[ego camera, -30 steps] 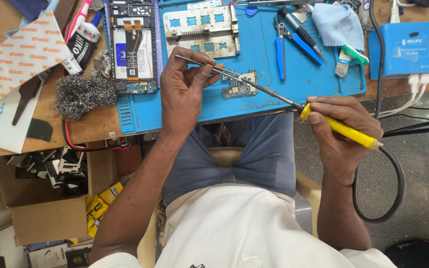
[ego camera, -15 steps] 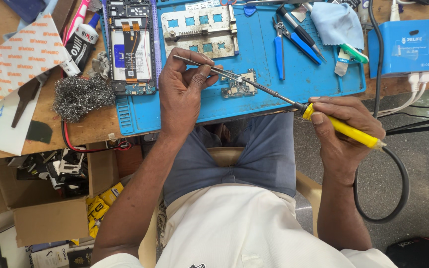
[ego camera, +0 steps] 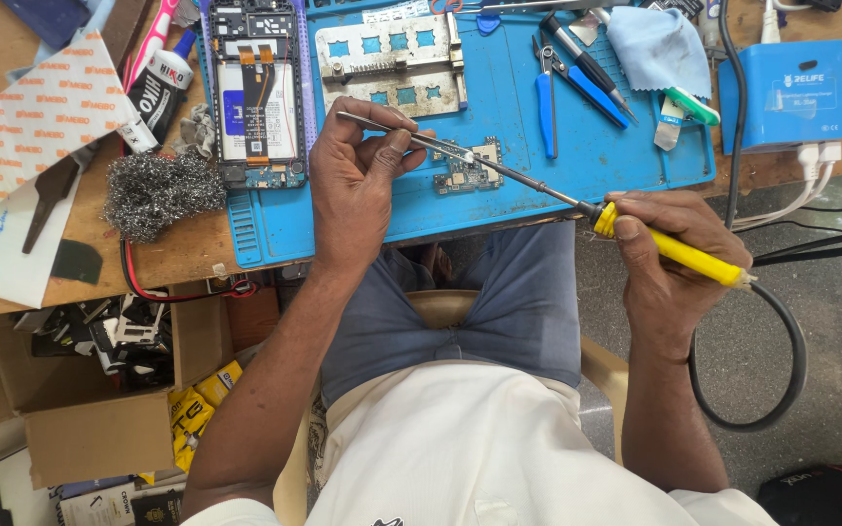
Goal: The person sits at a repair bench holding a phone motherboard with tweezers in one hand and a soldering iron in the other, soldering components on the board. They periodically clean the soldering iron tip in a steel wool pad and reposition the board while continuing to solder.
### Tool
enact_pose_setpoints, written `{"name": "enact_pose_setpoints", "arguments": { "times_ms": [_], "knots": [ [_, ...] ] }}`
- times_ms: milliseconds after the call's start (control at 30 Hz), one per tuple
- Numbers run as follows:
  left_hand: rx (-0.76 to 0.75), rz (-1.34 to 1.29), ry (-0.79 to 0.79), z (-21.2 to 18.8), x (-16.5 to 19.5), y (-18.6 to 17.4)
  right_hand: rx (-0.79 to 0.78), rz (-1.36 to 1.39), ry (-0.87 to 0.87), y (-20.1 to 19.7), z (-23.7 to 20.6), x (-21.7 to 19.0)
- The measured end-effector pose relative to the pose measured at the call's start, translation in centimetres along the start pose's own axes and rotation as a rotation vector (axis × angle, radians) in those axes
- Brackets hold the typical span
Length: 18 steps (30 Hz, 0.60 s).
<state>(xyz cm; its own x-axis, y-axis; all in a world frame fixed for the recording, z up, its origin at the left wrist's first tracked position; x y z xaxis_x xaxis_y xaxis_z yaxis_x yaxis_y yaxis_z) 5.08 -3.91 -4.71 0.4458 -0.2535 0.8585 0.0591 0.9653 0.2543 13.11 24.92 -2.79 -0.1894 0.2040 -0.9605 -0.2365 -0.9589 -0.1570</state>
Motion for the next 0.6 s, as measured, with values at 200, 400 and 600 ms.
{"name": "enact_pose_setpoints", "arguments": {
  "times_ms": [200,400,600],
  "knots": [
    [0.0,-0.009,0.001,0.0,-0.07,-0.01,0.002,0.002,-0.005,-0.04,0.0,0.05],
    [-0.006,0.004,0.003,0.1,-0.1,0.0,-0.002,-0.001,-0.004,0.2,0.3,-0.15],
    [-0.003,0.01,-0.002,0.05,-0.04,0.04,-0.002,-0.01,-0.011,0.37,0.39,-0.34]
  ]
}}
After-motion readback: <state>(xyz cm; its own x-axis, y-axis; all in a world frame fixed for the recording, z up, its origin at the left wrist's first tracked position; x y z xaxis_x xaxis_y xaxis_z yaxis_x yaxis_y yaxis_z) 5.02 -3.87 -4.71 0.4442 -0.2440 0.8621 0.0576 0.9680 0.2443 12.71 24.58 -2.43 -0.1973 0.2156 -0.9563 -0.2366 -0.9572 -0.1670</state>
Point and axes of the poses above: each hand's wrist, its own z-axis towards the middle knuckle, its own y-axis out of the palm, x = y × z, the point moved 1 cm from there along z, towards the middle knuckle, and after that the axes turned 15 degrees about y, right-handed, at the moved point
